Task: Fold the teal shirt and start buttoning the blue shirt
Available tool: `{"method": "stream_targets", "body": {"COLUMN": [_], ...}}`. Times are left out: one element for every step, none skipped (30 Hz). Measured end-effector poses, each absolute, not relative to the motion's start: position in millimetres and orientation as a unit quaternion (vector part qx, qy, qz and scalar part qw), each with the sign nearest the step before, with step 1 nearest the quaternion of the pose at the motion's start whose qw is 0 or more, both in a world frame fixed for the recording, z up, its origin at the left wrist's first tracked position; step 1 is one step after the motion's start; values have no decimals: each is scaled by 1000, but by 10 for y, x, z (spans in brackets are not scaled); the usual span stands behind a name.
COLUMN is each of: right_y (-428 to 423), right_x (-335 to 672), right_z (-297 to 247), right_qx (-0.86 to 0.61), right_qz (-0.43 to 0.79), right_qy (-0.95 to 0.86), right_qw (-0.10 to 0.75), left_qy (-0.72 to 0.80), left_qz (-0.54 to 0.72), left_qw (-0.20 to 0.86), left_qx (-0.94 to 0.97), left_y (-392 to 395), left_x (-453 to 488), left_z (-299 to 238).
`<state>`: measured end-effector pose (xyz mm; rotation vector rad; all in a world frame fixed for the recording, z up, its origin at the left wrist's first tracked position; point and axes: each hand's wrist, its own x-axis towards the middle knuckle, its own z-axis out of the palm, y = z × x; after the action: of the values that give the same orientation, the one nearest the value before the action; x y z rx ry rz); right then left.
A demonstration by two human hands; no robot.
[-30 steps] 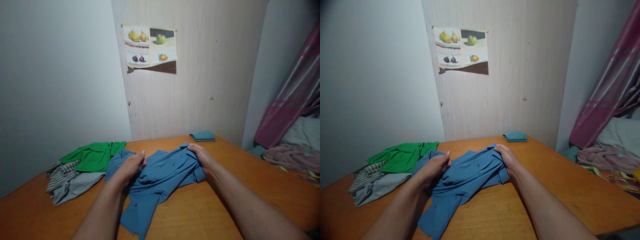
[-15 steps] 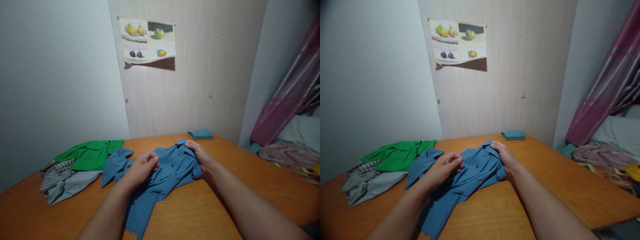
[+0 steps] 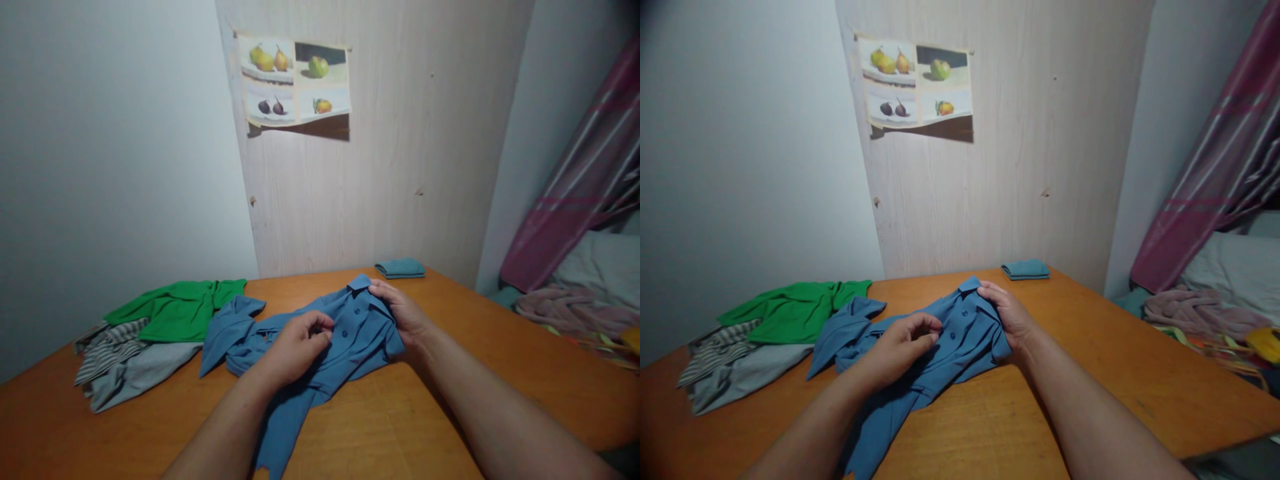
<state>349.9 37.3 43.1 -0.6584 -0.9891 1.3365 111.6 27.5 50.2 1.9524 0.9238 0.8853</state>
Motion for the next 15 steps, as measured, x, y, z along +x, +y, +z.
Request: {"method": "stream_targets", "body": {"right_y": [367,362,357,352,348,344,340,335,329,322,315,307,300,294,288], "right_x": [3489,3480,3472,3466,3461,3457,3453,3449,3444,3438,3430,3422,3414,3406,3399], "right_z": [428,426,425,425,426,427,430,433,437,441,445,449,452,455,457], "right_qx": [-278,-270,-262,-255,-250,-246,-241,-237,-232,-229,-228,-229,-230,-231,-230], "right_qz": [589,594,597,600,602,605,609,614,618,622,624,626,627,628,630], "right_qy": [-436,-440,-445,-449,-452,-454,-456,-457,-457,-458,-458,-460,-462,-465,-467], "right_qw": [621,617,614,611,608,606,602,599,596,593,590,587,584,580,576], "left_qy": [358,354,350,349,350,353,357,361,366,367,367,365,364,364,364], "left_qz": [353,354,354,351,346,340,335,332,331,334,340,346,350,351,350], "left_qw": [394,398,405,413,419,422,420,415,406,398,392,387,386,388,395], "left_qx": [769,769,767,765,763,763,764,766,769,771,772,772,772,770,768], "left_y": [266,258,252,248,248,249,253,259,264,269,272,273,273,271,268], "left_x": [1142,1165,1184,1201,1215,1226,1234,1241,1247,1251,1256,1260,1264,1269,1274], "left_z": [494,483,468,450,430,409,388,368,349,334,322,314,309,307,305]}}
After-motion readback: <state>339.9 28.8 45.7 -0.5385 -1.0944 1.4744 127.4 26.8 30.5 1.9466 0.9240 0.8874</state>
